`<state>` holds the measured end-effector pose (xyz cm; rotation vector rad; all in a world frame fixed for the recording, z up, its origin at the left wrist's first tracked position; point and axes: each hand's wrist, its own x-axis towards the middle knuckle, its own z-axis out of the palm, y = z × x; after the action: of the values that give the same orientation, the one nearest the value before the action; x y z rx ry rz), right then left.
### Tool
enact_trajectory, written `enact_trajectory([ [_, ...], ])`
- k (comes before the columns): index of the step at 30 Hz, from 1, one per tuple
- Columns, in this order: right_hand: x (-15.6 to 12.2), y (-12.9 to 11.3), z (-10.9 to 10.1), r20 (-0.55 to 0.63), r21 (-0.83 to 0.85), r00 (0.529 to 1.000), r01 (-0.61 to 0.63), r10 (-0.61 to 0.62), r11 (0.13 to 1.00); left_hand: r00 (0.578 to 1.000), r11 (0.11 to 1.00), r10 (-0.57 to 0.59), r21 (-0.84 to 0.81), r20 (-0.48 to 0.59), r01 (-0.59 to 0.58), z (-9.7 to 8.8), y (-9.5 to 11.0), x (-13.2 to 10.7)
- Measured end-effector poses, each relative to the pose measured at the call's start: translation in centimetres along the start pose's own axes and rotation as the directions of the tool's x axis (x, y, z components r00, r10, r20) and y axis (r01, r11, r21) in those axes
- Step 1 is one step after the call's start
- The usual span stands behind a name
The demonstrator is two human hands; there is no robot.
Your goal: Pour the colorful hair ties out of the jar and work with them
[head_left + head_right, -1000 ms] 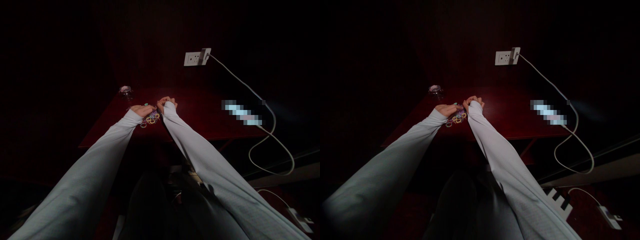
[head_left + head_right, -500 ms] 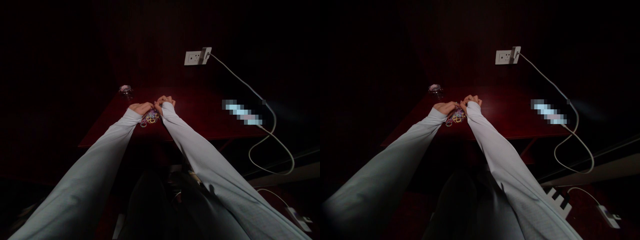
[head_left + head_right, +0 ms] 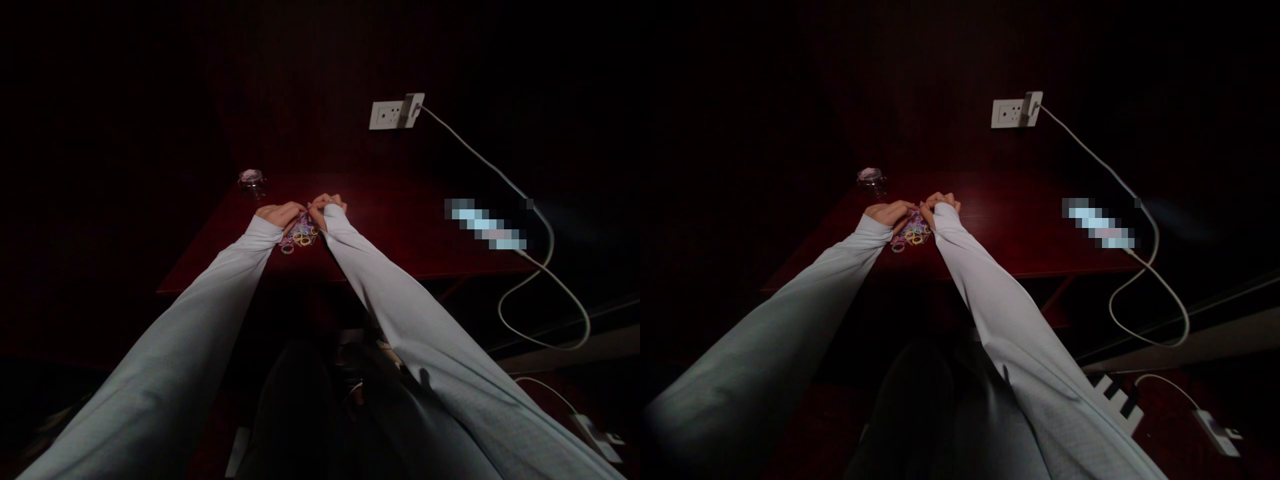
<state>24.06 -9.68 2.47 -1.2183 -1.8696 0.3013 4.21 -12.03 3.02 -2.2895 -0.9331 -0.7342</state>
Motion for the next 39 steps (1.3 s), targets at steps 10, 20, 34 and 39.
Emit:
enact_trajectory([
  [10, 0.4, 0.0, 0.3, 0.008, -0.006, 1.000, -0.026, 0.026, 1.000, 1.000, 1.000, 0.013, 0.012, 0.025, -0.014, 0.0, 0.1, 0.1],
  [20, 0.9, 0.4, 0.9, -0.013, -0.008, 0.999, -0.047, 0.047, 0.999, 0.997, 0.999, 0.030, 0.017, 0.064, -0.031, 0.3, -0.5, 0.1],
  [34, 0.5, -0.1, 0.3, 0.011, -0.038, 0.998, -0.068, 0.068, 0.997, 0.996, 0.994, 0.058, 0.086, 0.075, -0.064, 0.4, -0.7, 0.3],
  [39, 0.7, 0.0, 0.5, 0.013, -0.043, 0.997, -0.082, 0.083, 0.996, 0.994, 0.998, 0.046, 0.029, 0.098, -0.049, 1.3, -1.6, 0.1],
])
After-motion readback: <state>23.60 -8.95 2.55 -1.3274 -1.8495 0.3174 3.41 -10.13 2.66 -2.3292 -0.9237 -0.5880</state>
